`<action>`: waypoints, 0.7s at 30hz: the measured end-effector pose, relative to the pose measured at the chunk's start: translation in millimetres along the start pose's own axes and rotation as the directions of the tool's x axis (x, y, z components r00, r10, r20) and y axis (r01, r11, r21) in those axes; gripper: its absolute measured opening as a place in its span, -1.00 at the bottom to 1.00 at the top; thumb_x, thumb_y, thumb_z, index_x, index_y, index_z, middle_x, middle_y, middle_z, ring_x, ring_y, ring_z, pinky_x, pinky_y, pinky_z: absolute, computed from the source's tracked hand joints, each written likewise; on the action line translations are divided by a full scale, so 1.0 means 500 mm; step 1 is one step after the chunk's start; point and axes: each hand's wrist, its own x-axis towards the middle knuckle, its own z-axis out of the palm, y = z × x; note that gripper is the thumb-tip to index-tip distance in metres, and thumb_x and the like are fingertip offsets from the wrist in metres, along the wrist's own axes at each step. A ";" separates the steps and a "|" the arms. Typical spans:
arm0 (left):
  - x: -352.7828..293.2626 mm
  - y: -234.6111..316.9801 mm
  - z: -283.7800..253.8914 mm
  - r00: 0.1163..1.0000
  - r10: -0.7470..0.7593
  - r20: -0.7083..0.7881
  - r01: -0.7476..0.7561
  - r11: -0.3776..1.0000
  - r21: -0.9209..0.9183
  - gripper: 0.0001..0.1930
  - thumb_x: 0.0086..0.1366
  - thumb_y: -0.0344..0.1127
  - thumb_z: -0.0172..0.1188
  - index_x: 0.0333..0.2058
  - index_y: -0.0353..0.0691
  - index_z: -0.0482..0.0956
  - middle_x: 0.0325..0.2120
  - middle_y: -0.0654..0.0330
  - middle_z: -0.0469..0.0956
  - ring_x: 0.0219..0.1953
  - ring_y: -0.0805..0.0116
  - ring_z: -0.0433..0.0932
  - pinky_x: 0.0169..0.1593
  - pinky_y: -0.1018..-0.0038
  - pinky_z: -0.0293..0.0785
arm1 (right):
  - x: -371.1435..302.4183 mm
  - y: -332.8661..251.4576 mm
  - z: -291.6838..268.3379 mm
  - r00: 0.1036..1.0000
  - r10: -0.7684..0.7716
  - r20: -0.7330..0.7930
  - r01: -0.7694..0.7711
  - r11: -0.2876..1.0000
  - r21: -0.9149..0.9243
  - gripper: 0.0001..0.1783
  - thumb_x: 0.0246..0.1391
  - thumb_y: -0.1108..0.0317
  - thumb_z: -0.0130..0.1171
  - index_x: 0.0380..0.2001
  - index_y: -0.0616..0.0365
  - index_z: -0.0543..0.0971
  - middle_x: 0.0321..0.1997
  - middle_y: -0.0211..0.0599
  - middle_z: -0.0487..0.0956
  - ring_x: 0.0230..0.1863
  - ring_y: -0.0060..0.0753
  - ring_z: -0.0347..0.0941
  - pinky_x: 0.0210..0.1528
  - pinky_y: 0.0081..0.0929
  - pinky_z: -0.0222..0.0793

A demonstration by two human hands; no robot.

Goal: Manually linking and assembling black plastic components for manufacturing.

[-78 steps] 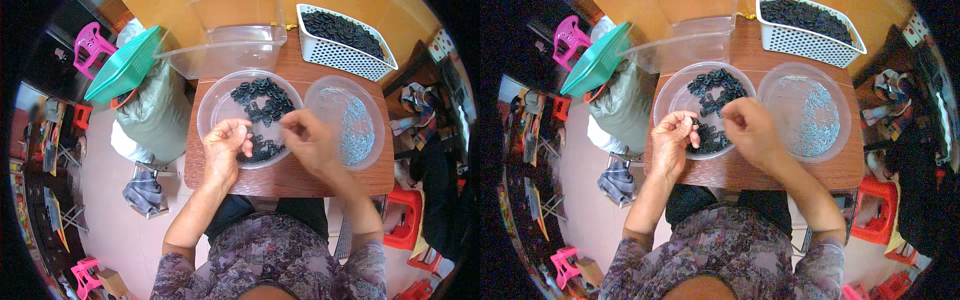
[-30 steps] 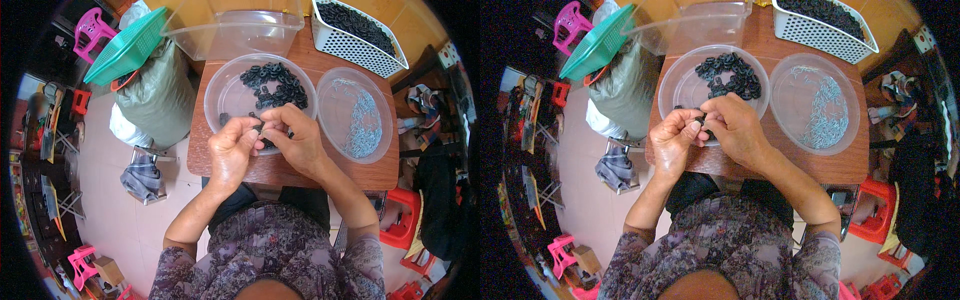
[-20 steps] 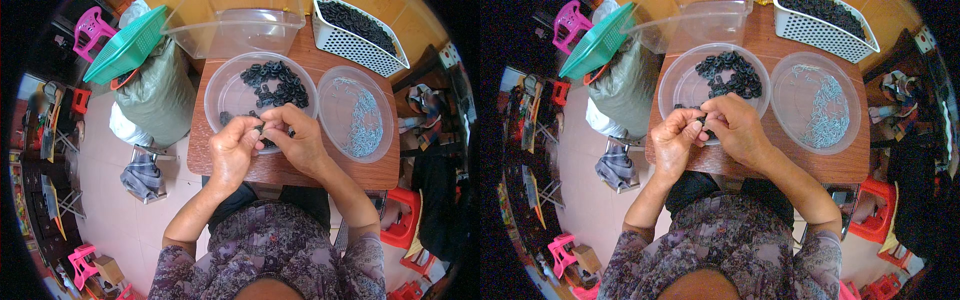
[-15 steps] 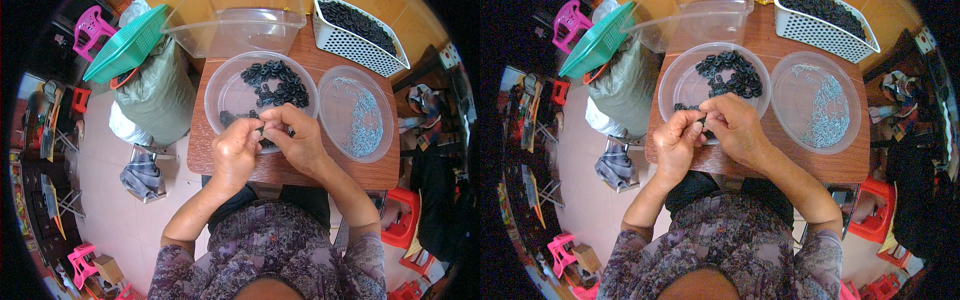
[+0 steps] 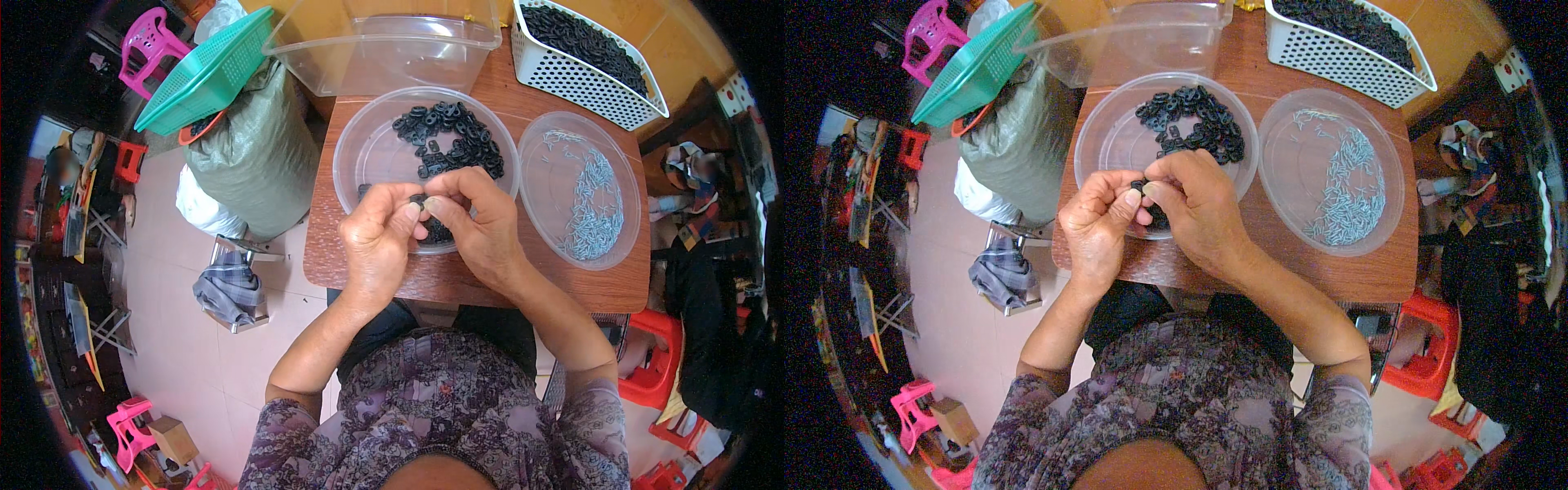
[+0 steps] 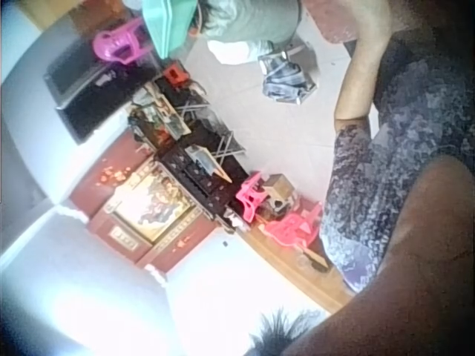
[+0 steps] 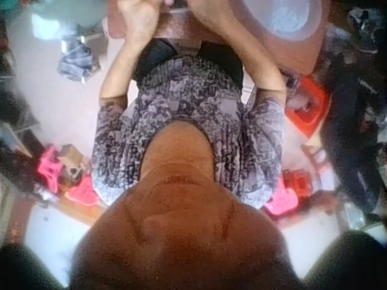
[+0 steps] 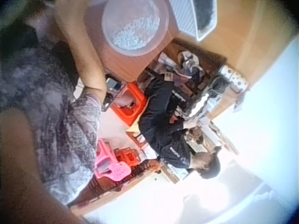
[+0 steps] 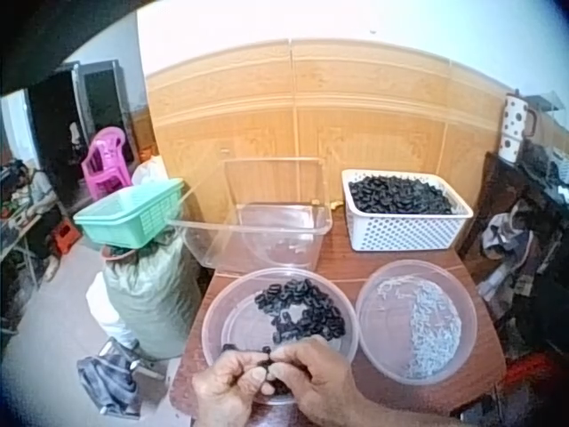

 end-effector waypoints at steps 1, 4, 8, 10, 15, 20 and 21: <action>0.000 0.001 0.000 1.000 0.000 -0.001 0.000 1.000 0.000 -0.87 0.19 -0.59 0.00 -0.30 -0.33 0.48 -0.51 0.30 0.49 -0.56 0.65 0.39 -0.53 0.73 0.33 | 0.001 0.004 -0.003 0.999 -0.040 0.028 0.041 0.998 -0.044 -0.91 -0.13 0.51 0.10 -0.45 0.20 0.45 -0.53 -0.26 0.42 -0.44 -0.26 0.34 -0.36 -0.40 0.25; 0.002 -0.002 0.002 1.000 -0.020 -0.003 0.020 1.000 -0.019 -0.87 0.18 -0.60 0.00 -0.30 -0.34 0.48 -0.53 0.29 0.49 -0.56 0.64 0.40 -0.53 0.72 0.34 | -0.001 0.008 -0.004 0.996 -0.066 0.059 0.072 0.992 -0.106 -0.94 -0.08 0.49 0.09 -0.47 0.21 0.45 -0.51 -0.30 0.42 -0.43 -0.33 0.32 -0.34 -0.45 0.23; -0.002 -0.018 0.003 0.995 0.099 -0.015 -0.096 0.987 0.126 -0.89 0.15 -0.61 0.02 -0.33 -0.36 0.47 -0.56 0.25 0.49 -0.59 0.60 0.40 -0.53 0.66 0.36 | -0.004 0.008 0.006 0.995 -0.081 0.062 0.089 0.985 -0.145 -0.95 -0.06 0.44 0.03 -0.52 0.17 0.40 -0.53 -0.21 0.40 -0.43 -0.11 0.31 -0.37 -0.26 0.19; -0.003 -0.022 0.005 0.988 0.152 -0.012 -0.148 0.975 0.165 -0.89 0.14 -0.62 0.03 -0.34 -0.36 0.47 -0.57 0.23 0.49 -0.61 0.58 0.41 -0.53 0.64 0.37 | -0.009 0.010 0.012 0.996 -0.077 0.044 0.082 0.985 -0.148 -0.94 -0.04 0.43 0.01 -0.52 0.17 0.39 -0.53 -0.18 0.39 -0.43 -0.07 0.30 -0.38 -0.23 0.18; -0.004 -0.027 0.004 0.948 0.318 0.015 -0.299 0.871 0.389 -0.88 0.10 -0.63 0.06 -0.36 -0.36 0.47 -0.58 0.18 0.49 -0.62 0.53 0.42 -0.54 0.61 0.38 | -0.016 0.015 0.027 0.992 -0.124 0.001 0.121 0.964 -0.238 -0.92 0.03 0.45 -0.03 -0.48 0.24 0.37 -0.53 -0.18 0.32 -0.47 -0.24 0.28 -0.38 -0.43 0.19; 0.006 -0.038 -0.001 0.960 0.279 0.013 -0.272 0.925 0.266 -0.89 0.13 -0.61 0.05 -0.34 -0.36 0.47 -0.55 0.20 0.51 -0.60 0.56 0.42 -0.53 0.63 0.38 | -0.014 0.012 0.025 0.999 -0.043 0.000 0.042 0.986 -0.164 -0.92 -0.02 0.42 -0.01 -0.50 0.21 0.38 -0.52 -0.12 0.37 -0.40 -0.03 0.29 -0.35 -0.20 0.18; 0.009 -0.042 -0.005 0.979 0.204 -0.012 -0.200 0.968 0.150 -0.89 0.14 -0.60 0.05 -0.32 -0.36 0.48 -0.53 0.22 0.51 -0.59 0.58 0.41 -0.52 0.64 0.37 | -0.008 0.010 0.021 0.999 -0.045 0.002 0.044 0.985 -0.166 -0.92 -0.02 0.42 -0.01 -0.50 0.21 0.38 -0.52 -0.12 0.37 -0.40 -0.03 0.29 -0.35 -0.20 0.18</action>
